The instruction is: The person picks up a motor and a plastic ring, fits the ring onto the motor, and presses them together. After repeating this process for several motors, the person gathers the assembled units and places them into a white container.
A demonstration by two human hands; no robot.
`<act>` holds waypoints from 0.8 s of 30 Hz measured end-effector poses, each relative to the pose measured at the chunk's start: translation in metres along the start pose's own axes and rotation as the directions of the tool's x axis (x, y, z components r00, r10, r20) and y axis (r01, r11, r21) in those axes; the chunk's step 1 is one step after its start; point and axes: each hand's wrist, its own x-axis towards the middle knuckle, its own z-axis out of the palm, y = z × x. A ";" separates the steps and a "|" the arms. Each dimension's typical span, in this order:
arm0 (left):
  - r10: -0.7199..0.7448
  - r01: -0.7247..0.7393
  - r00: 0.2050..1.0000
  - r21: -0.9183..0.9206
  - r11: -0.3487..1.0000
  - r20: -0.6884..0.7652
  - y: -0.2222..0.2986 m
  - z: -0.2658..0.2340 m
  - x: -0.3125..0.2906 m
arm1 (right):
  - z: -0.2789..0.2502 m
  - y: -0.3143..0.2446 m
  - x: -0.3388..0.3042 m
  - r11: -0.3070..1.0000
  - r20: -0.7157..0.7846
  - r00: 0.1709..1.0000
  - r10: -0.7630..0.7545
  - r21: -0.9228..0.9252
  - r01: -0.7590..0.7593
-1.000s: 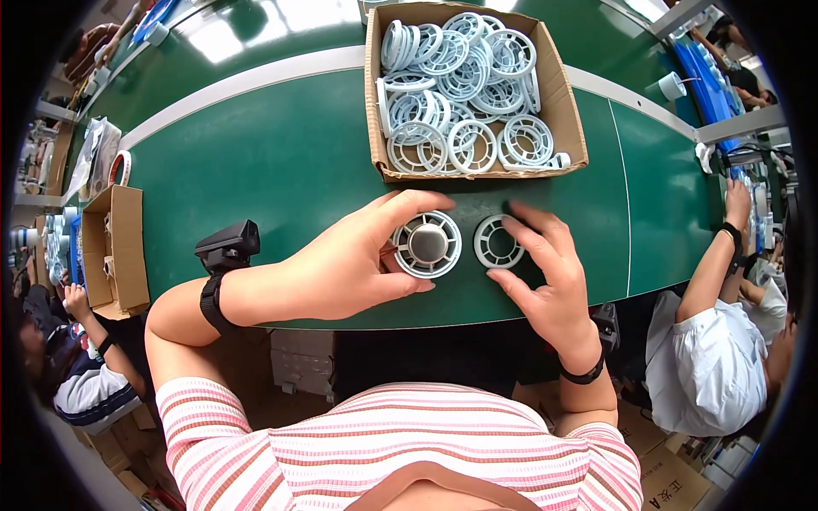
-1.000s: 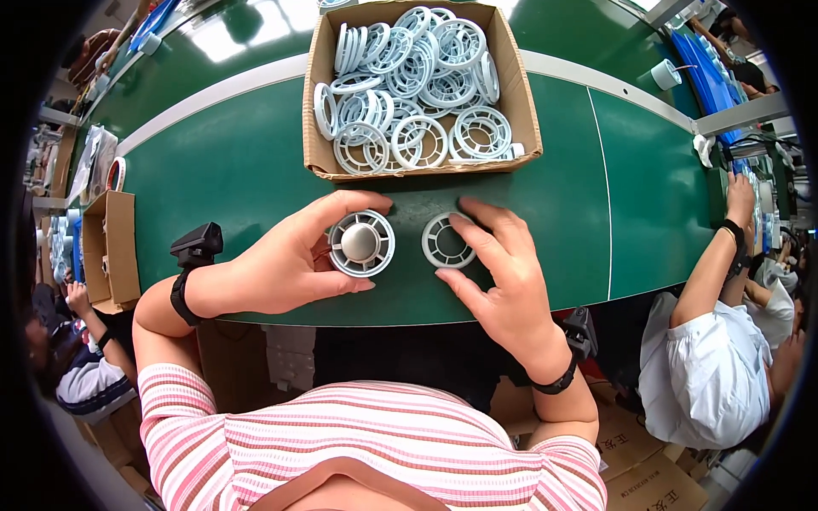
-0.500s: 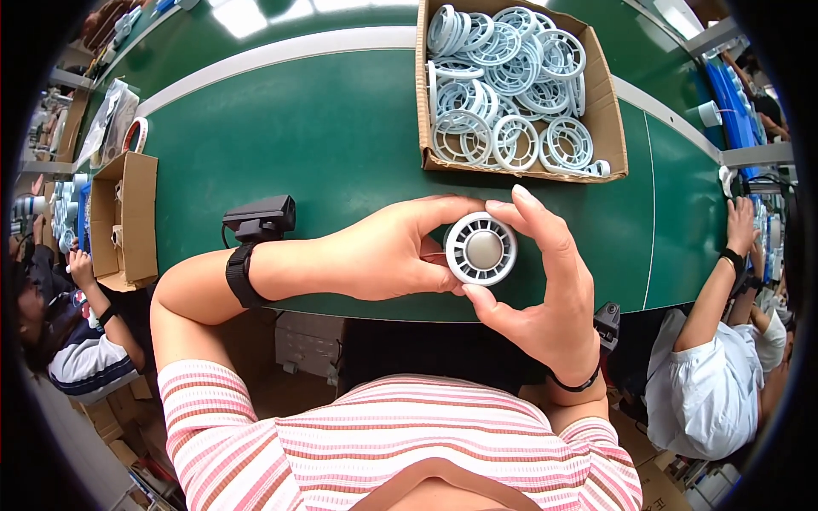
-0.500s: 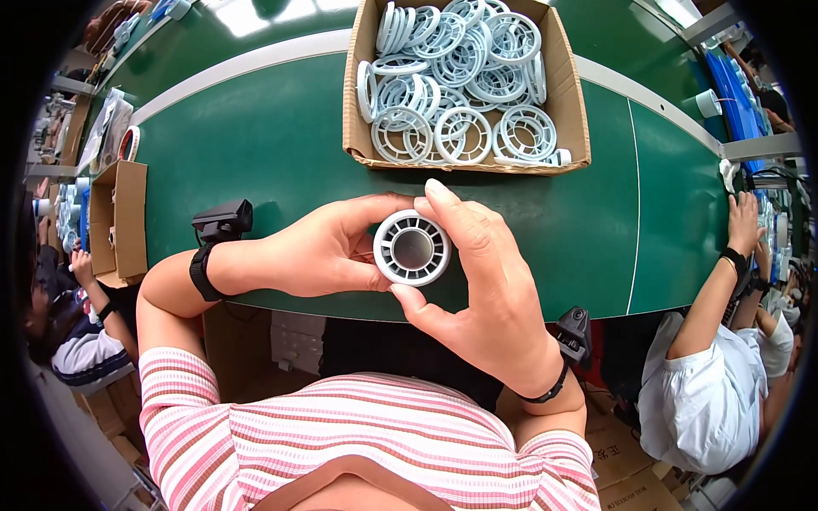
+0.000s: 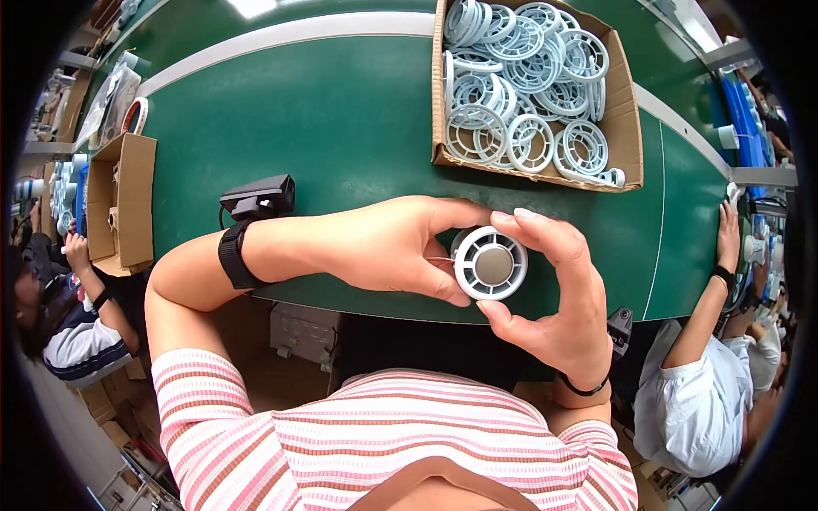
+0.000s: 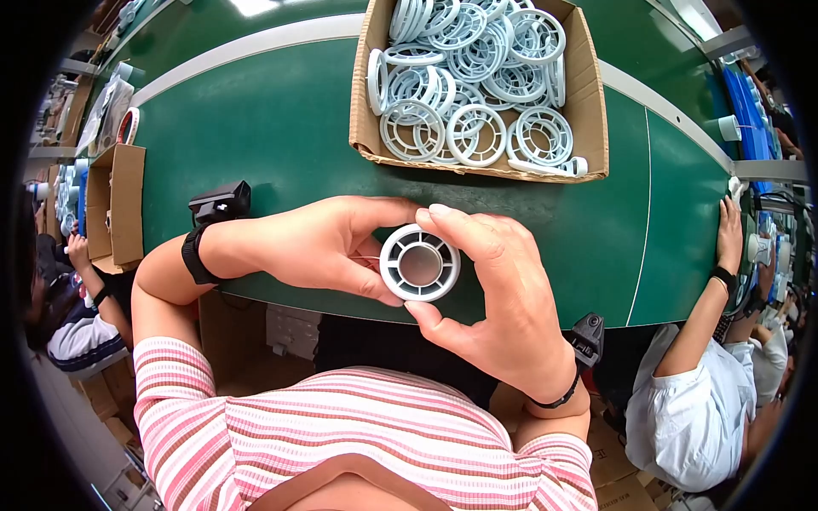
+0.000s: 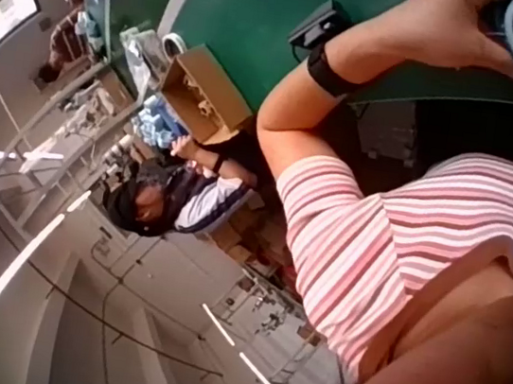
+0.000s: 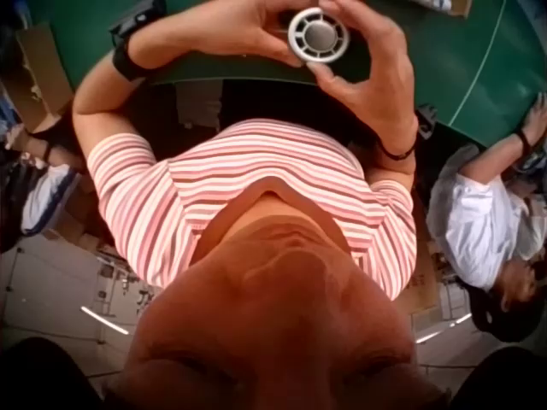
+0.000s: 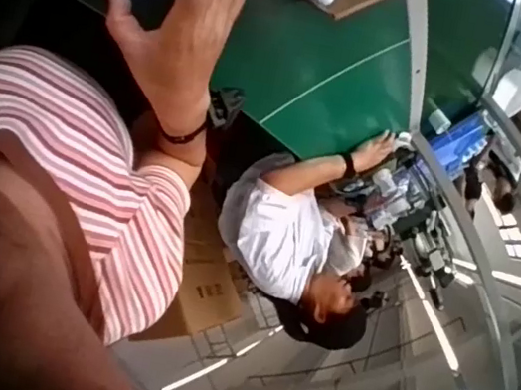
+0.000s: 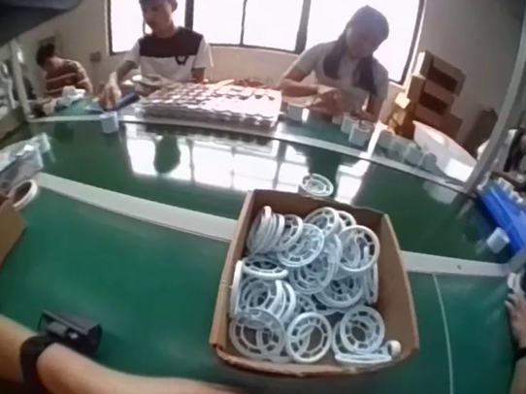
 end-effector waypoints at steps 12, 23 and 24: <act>-0.214 0.230 0.972 -0.218 0.948 0.093 0.017 -0.007 0.003 | -0.010 0.005 0.002 0.997 0.104 0.995 -0.005 -0.079 0.013; -0.132 0.152 0.978 -0.126 0.980 0.160 0.010 -0.007 0.001 | -0.005 0.005 -0.005 0.997 0.091 0.996 -0.021 -0.076 0.028; -0.189 0.206 0.969 -0.099 0.973 0.160 0.012 -0.008 0.002 | -0.004 0.005 -0.006 0.997 0.088 0.996 -0.019 -0.075 0.026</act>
